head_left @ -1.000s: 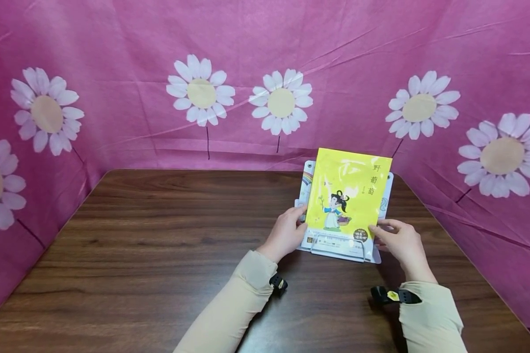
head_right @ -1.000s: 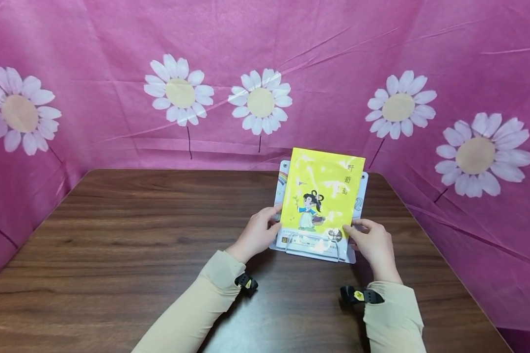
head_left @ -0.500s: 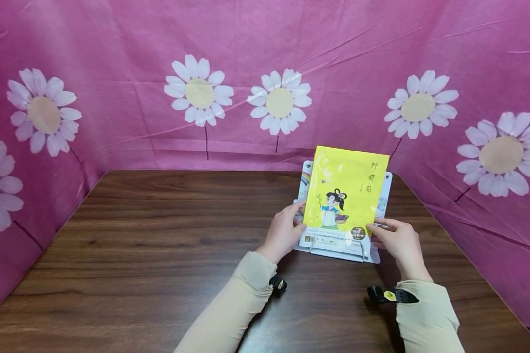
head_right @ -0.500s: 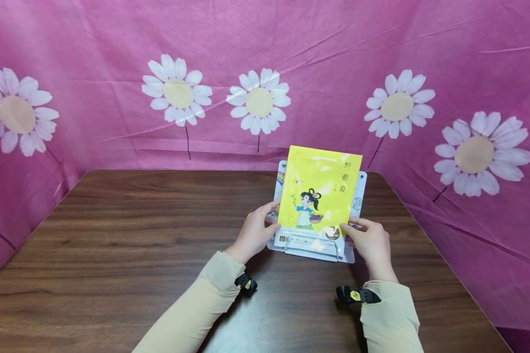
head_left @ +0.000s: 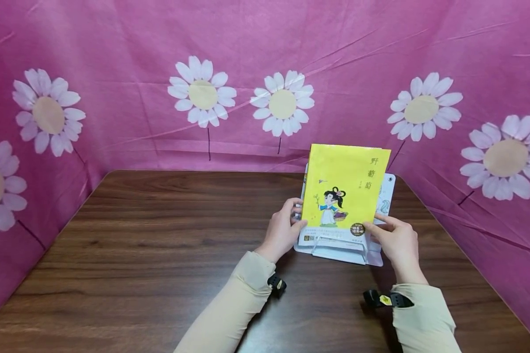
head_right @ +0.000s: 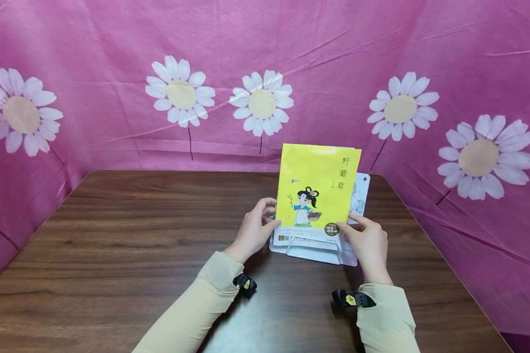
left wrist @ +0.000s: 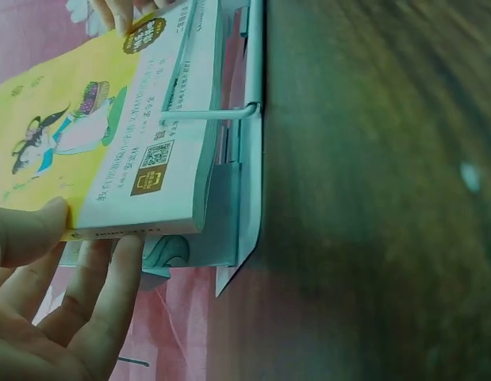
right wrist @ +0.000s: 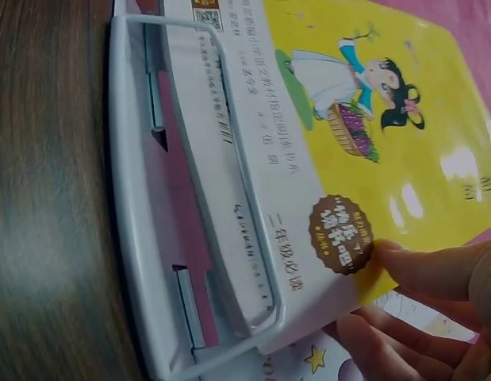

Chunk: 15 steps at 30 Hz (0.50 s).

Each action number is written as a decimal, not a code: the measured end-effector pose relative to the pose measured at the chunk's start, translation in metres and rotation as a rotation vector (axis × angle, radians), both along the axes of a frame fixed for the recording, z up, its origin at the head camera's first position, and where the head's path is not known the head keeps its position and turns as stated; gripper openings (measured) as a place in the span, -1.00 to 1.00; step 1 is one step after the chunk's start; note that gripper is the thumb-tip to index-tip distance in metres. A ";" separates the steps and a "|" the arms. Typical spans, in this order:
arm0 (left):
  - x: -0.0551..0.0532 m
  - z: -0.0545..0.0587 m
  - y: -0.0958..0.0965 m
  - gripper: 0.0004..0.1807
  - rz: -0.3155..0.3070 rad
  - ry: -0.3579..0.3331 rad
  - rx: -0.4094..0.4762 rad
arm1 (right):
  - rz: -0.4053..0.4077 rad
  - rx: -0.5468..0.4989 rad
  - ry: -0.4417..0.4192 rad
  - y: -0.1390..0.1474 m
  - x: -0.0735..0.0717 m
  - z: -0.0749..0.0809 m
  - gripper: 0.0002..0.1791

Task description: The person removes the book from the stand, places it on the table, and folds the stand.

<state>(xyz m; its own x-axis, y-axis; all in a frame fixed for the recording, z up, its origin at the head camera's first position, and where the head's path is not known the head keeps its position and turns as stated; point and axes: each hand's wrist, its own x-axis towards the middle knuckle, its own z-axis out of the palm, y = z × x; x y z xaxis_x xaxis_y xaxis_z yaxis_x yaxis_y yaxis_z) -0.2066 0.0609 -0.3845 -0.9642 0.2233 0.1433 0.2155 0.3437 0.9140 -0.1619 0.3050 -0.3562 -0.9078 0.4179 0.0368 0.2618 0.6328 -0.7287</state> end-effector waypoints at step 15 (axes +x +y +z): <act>0.001 0.018 -0.018 -0.59 0.003 0.241 0.006 | -0.049 -0.055 0.163 -0.016 0.000 0.007 -0.48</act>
<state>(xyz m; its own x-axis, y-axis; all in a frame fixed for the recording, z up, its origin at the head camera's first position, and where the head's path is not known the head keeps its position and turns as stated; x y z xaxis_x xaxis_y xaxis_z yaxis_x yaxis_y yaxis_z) -0.2054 0.0425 -0.3670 -0.9028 0.2185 0.3704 0.4261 0.3392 0.8386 -0.1623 0.2891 -0.3493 -0.8699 0.4673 0.1574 0.1673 0.5799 -0.7973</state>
